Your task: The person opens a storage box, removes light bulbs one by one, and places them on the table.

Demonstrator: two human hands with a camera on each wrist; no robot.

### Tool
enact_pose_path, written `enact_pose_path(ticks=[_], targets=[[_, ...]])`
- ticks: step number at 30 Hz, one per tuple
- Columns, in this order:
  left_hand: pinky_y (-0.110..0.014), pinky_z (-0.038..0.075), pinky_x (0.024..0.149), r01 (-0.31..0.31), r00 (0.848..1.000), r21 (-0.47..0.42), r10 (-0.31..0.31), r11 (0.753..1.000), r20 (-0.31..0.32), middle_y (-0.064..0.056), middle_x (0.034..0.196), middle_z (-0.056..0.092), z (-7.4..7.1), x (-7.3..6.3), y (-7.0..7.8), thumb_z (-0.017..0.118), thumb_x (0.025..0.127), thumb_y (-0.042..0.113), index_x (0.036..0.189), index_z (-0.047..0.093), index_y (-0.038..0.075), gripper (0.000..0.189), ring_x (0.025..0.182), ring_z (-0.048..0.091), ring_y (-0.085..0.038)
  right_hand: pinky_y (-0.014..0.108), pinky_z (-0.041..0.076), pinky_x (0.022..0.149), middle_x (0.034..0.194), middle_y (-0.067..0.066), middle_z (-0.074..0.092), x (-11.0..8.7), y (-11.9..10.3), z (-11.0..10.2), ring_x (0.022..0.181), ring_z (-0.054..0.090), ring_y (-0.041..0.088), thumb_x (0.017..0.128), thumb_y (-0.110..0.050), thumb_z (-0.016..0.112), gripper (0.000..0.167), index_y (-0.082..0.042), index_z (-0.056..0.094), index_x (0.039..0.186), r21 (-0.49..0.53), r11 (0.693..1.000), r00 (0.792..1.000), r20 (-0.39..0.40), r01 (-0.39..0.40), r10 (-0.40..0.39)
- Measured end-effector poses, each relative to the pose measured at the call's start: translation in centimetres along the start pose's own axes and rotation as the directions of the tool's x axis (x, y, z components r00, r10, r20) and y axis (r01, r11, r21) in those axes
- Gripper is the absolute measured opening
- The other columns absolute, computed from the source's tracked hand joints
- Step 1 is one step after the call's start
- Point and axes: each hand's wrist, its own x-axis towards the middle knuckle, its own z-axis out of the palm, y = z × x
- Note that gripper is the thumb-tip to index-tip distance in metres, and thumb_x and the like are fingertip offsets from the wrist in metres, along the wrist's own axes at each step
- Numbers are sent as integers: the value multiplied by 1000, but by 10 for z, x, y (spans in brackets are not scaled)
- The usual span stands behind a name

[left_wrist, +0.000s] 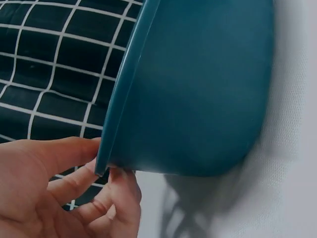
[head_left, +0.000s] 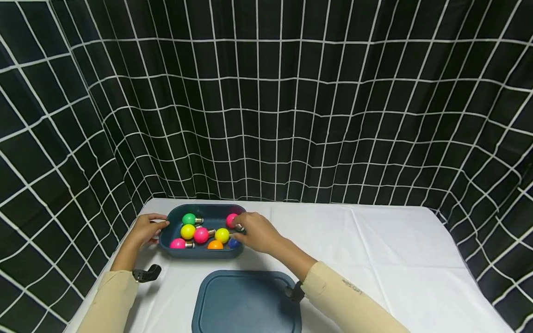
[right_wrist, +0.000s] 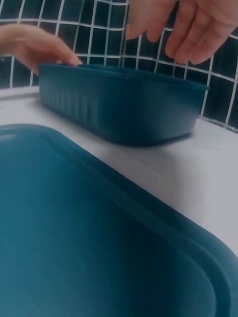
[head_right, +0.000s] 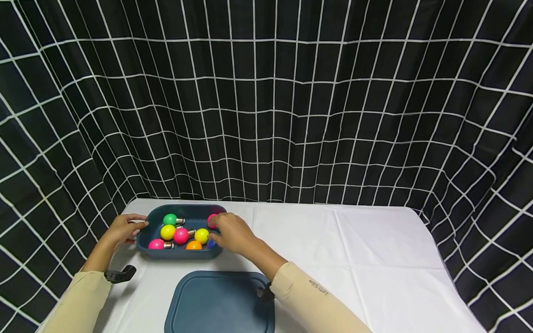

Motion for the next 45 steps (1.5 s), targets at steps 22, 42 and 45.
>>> enact_pose_path(ticks=[22, 42, 45], targets=[[-23, 53, 52, 23, 1000, -13, -22, 1000, 17, -6, 90, 61, -2, 6, -6, 64, 99, 13, 136, 52, -11, 45, 67, 55, -11, 34, 55, 96, 111, 6, 75, 35, 0, 28, 99, 67, 19, 91, -12, 78, 27, -7, 75, 117, -84, 996, 993, 109, -30, 39], [-20, 53, 53, 35, 999, -49, -35, 998, 11, -1, 86, 59, -3, 3, -8, 65, 100, 16, 138, 51, -9, 48, 70, 54, -9, 30, 56, 92, 113, 2, 74, 42, 1, 51, 102, 66, 18, 88, -9, 78, 34, -13, 75, 122, -102, 992, 985, 149, -77, 91], [-20, 53, 53, 39, 999, -48, -38, 998, 19, -1, 85, 58, -3, 3, -9, 64, 100, 17, 139, 50, -9, 49, 70, 53, -9, 28, 57, 87, 113, 2, 74, 41, 1, 54, 99, 65, 17, 86, -8, 80, 35, -14, 76, 121, -107, 989, 981, 155, -99, 115]])
